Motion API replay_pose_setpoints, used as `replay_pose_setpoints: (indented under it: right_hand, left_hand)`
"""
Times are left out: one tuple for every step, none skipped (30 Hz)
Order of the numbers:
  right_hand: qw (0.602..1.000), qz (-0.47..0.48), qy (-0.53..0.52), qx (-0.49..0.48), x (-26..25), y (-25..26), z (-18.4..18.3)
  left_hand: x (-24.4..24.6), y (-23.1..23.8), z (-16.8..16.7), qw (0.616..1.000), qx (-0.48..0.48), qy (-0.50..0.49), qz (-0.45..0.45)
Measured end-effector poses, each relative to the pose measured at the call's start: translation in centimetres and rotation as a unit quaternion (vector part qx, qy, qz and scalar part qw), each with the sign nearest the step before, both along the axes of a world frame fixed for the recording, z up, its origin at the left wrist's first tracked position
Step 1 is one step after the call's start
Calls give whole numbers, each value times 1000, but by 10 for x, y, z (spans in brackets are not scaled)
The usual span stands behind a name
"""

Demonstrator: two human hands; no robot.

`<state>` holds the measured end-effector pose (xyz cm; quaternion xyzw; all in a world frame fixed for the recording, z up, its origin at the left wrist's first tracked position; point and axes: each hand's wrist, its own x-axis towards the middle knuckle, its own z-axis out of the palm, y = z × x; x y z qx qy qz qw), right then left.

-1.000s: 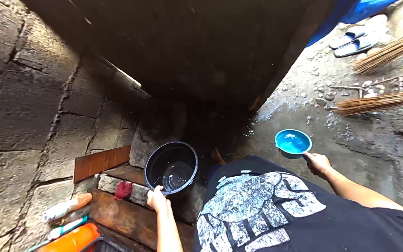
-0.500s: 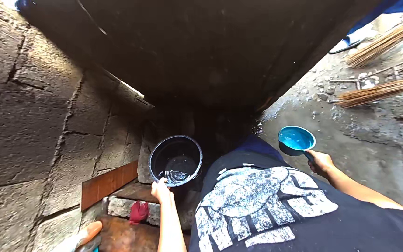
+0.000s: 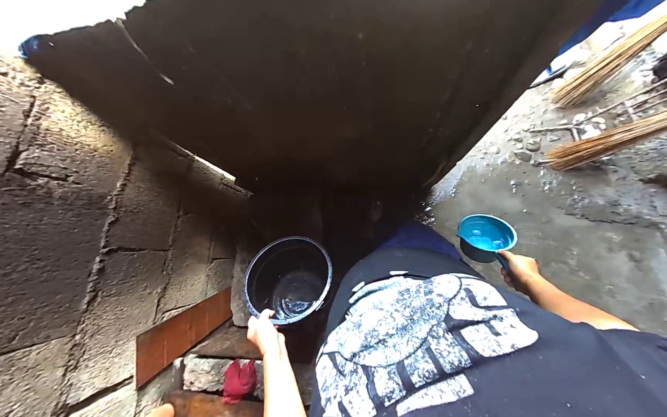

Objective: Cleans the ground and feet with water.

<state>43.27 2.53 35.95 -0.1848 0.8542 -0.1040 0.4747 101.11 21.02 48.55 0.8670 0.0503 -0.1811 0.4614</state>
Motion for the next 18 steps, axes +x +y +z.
replay_pose_setpoints:
  right_hand:
    - [1000,-1,2,-1,1,1,1]
    - [1000,-2,4,0,1,1,2]
    - [1000,-2,5,0,1,2,3]
    - [1000,-4,5,1,2,3,5]
    - [1000,-8,2,-1,2,5,6]
    - [1000,-14,-2,-4,3,8,8]
    - [1000,-19,-5,-6,4,11,10]
    - [1000,-21,-7,-10,4,14,13]
    - [1000,-24,-11,-11,4,17,15]
    - [999,-31,-10,-16,4,20,15]
    - [999,-36,-6,-19,2,23,14]
    - [999,-39,-3,-21,-1,25,13]
    - [999,-40,3,-23,-5,27,10]
    - [999,-40,8,-22,-9,29,7]
    - [999,-42,15,-20,-11,30,4]
    - [999,-44,22,-17,-11,32,3]
    - [998,-46,29,-10,-10,33,3]
    - [998,-49,35,-2,-9,32,4]
  left_hand:
    - [1,0,1,1000,3,0,-1]
    - [1,0,2,1000,5,-2,-3]
    - [1,-2,3,1000,9,-4,-8]
    - [2,-3,2,1000,11,-4,-15]
    - [4,-6,0,1000,15,-6,-23]
    - [6,-9,-3,999,18,-9,-30]
    - [9,-12,-6,999,24,-9,-38]
    - [11,-17,-9,998,31,-8,-46]
    - [12,-22,-12,998,36,-9,-53]
    - [14,-27,-16,997,39,-9,-62]
    - [15,-33,-20,997,40,-10,-69]
    - [15,-39,-25,996,40,-10,-74]
    - [15,-44,-29,996,33,-8,-78]
    - [15,-49,-32,997,24,-9,-79]
    - [13,-53,-33,997,18,-7,-80]
    - [13,-56,-32,997,12,-3,-79]
    - [12,-58,-29,997,10,-1,-79]
    - [13,-59,-26,997,9,0,-78]
